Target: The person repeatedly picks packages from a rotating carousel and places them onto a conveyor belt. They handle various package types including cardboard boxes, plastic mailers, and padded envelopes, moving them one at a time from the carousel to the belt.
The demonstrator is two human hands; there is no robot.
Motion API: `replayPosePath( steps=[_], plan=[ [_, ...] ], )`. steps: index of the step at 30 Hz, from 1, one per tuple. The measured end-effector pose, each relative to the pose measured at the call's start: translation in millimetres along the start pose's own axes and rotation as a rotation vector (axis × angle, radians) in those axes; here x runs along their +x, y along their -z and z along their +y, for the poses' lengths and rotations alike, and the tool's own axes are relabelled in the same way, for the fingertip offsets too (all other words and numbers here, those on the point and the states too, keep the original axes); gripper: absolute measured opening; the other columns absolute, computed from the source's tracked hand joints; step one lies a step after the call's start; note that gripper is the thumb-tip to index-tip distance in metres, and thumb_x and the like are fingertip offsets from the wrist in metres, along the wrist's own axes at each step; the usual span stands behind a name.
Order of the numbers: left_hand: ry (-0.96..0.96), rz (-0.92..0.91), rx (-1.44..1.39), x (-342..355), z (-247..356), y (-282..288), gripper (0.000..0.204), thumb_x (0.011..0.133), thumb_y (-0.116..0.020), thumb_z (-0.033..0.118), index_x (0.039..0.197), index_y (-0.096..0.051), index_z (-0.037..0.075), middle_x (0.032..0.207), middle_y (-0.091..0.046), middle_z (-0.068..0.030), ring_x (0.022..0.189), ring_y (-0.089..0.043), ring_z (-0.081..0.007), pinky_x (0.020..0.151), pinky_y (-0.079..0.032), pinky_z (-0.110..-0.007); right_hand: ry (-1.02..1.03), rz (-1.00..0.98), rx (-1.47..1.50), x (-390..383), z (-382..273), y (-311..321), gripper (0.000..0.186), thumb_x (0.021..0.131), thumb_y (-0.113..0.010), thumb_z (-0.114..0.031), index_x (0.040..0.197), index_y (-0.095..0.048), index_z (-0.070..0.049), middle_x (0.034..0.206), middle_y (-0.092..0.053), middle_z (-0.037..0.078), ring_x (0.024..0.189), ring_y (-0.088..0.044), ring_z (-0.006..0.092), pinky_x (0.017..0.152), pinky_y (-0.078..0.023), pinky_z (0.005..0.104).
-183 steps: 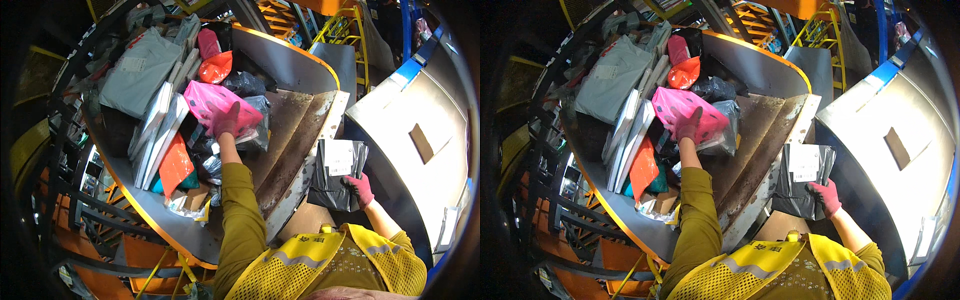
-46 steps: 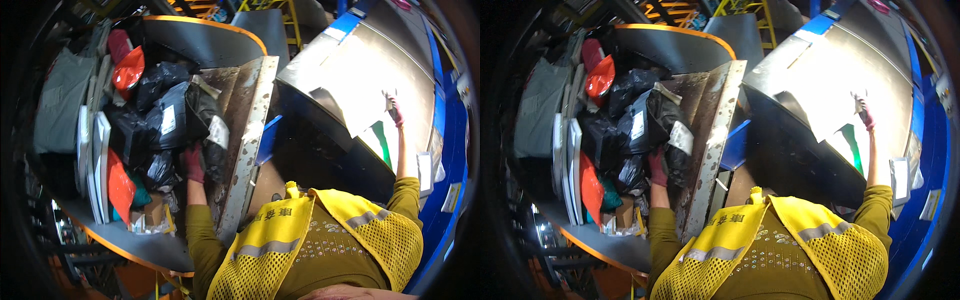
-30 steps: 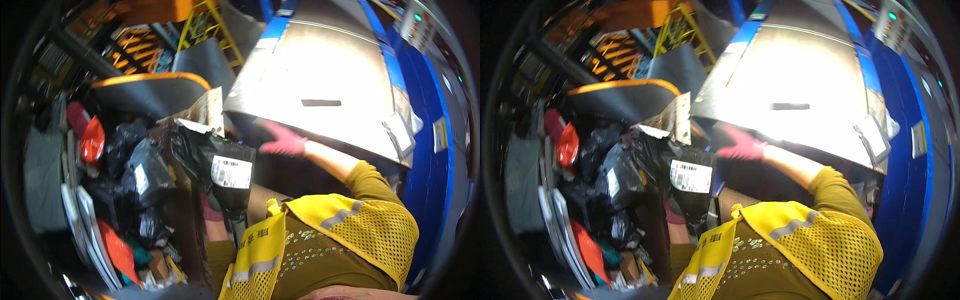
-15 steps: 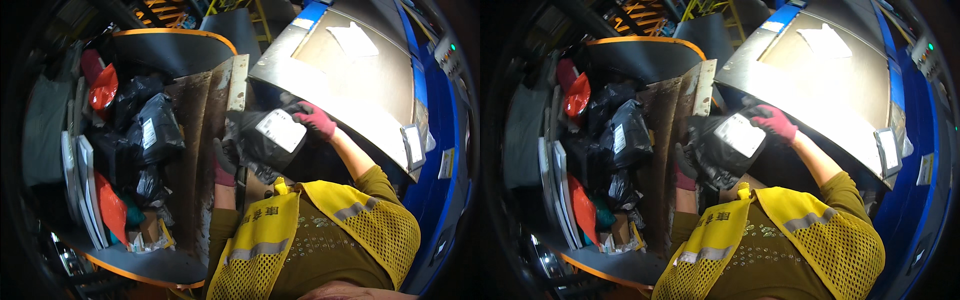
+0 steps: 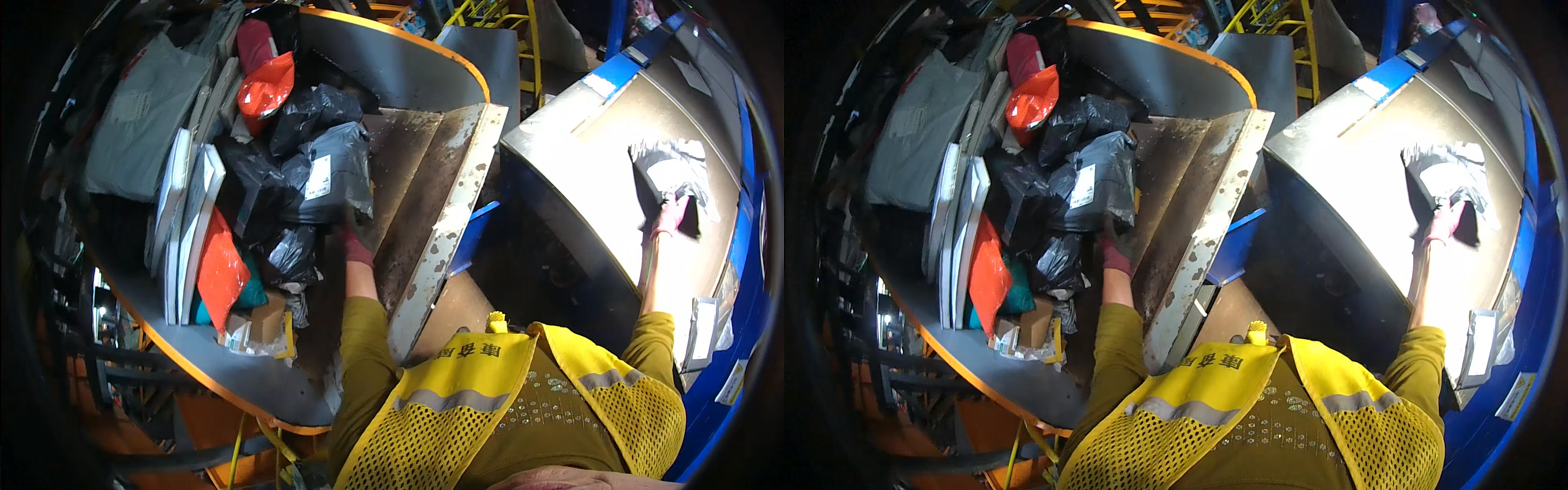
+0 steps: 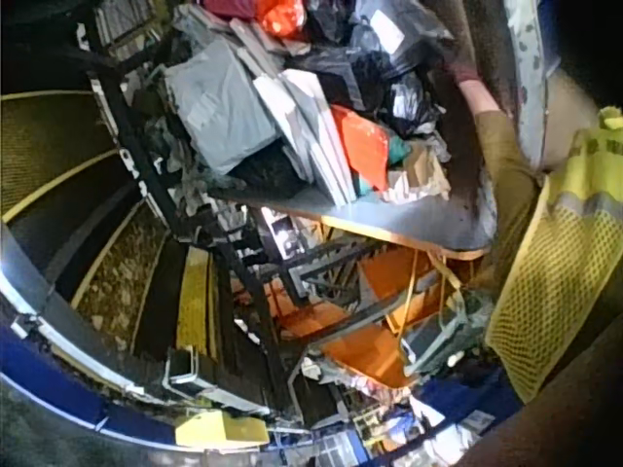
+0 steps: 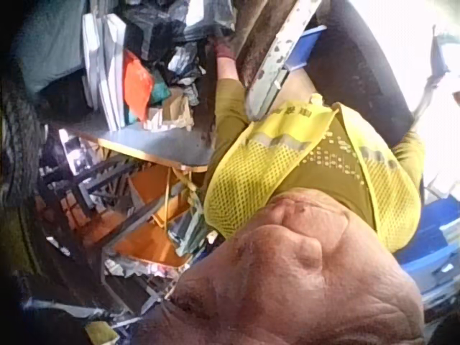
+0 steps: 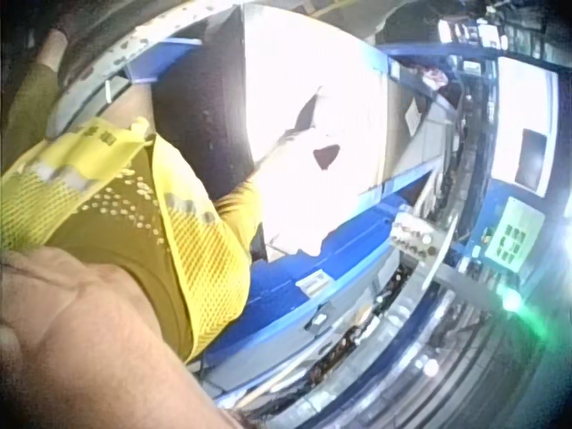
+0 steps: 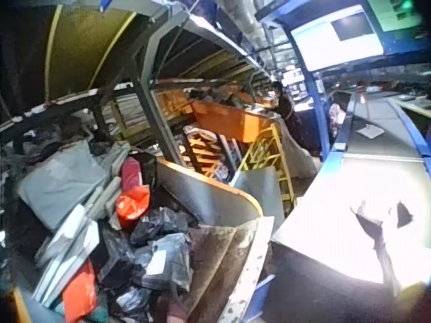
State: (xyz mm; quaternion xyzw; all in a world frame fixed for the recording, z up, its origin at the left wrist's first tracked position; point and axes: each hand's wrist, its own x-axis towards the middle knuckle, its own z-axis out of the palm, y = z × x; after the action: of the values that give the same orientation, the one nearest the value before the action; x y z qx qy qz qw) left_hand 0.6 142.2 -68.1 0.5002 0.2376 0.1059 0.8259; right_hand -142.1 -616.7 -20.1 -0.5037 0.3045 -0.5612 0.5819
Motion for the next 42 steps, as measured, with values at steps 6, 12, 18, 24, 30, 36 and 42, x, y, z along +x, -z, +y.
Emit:
replayPosePath(
  steps=[6, 12, 18, 24, 30, 36, 42],
  plan=[
    [0.063, -0.182, -0.008, 55, 44, -15, 0.057, 0.089, -0.047, 0.052, 0.134, -0.043, 0.019, 0.134, -0.042, -0.0079, 0.125, -0.039, -0.0236, 0.100, -0.036, -0.042, -0.048, 0.065, -0.595, -25, -7, 52, 0.062, 0.084, -0.065, -0.017, 0.137, -0.037, -0.003, 0.120, -0.053, 0.013, 0.105, -0.052, 0.0268, 0.092, -0.040, 0.0362],
    [0.149, -0.301, -0.157, 36, 73, -31, 0.062, 0.089, -0.045, 0.053, 0.137, -0.041, 0.014, 0.139, -0.040, -0.0078, 0.128, -0.038, -0.0253, 0.105, -0.031, -0.042, 0.062, -0.019, -0.888, -68, -44, 22, 0.069, 0.082, -0.065, -0.016, 0.140, -0.031, -0.002, 0.131, -0.043, 0.018, 0.117, -0.045, 0.0329, 0.099, -0.036, 0.0387],
    [0.242, -0.498, -0.335, -7, 50, -34, 0.068, 0.089, -0.043, 0.054, 0.140, -0.039, 0.009, 0.144, -0.039, -0.0077, 0.131, -0.036, -0.0270, 0.111, -0.026, -0.042, 0.595, -0.315, -0.771, -152, -71, -51, 0.077, 0.082, -0.064, -0.015, 0.144, -0.022, -0.003, 0.144, -0.030, 0.022, 0.127, -0.039, 0.0379, 0.102, -0.035, 0.0420],
    [0.312, -0.269, -0.365, -158, 61, -39, 0.056, 0.086, -0.053, 0.049, 0.126, -0.051, 0.011, 0.117, -0.057, -0.0119, 0.097, -0.058, -0.0273, 0.088, -0.046, -0.044, 0.004, -1.309, -0.119, -328, -73, -98, 0.089, 0.081, -0.070, -0.027, 0.147, -0.014, -0.003, 0.149, -0.026, 0.018, 0.137, -0.027, 0.0249, 0.111, -0.021, 0.0353],
    [0.131, -0.465, 0.086, -279, 18, -21, 0.056, 0.092, -0.046, 0.041, 0.132, -0.041, 0.002, 0.128, -0.050, -0.0132, 0.115, -0.050, -0.0269, 0.101, -0.037, -0.040, -1.108, -1.191, 0.122, -402, -113, -101, 0.095, 0.089, -0.061, -0.036, 0.148, 0.011, -0.019, 0.143, -0.028, 0.013, 0.120, -0.041, 0.0228, 0.094, -0.041, 0.0371],
    [-0.015, -0.080, 0.328, -302, -42, -48, 0.065, 0.082, -0.070, 0.019, 0.136, -0.036, 0.003, 0.122, -0.051, -0.0114, 0.109, -0.051, -0.0221, 0.094, -0.040, -0.036, -1.179, -0.966, 0.054, -392, -130, -90, 0.075, 0.082, -0.065, -0.033, 0.143, -0.025, -0.017, 0.137, -0.039, 0.007, 0.124, -0.039, 0.0229, 0.100, -0.036, 0.0361],
    [-0.515, -0.819, 0.605, -236, -37, -74, 0.085, 0.079, -0.073, 0.023, 0.144, -0.023, 0.002, 0.145, -0.033, -0.0171, 0.134, -0.031, -0.0273, 0.109, -0.026, -0.036, -1.012, -0.705, 0.452, -291, -108, -90, 0.050, 0.085, -0.058, -0.037, 0.127, -0.050, -0.009, 0.126, -0.052, 0.007, 0.114, -0.049, 0.0225, 0.101, -0.036, 0.0380]
  ],
)
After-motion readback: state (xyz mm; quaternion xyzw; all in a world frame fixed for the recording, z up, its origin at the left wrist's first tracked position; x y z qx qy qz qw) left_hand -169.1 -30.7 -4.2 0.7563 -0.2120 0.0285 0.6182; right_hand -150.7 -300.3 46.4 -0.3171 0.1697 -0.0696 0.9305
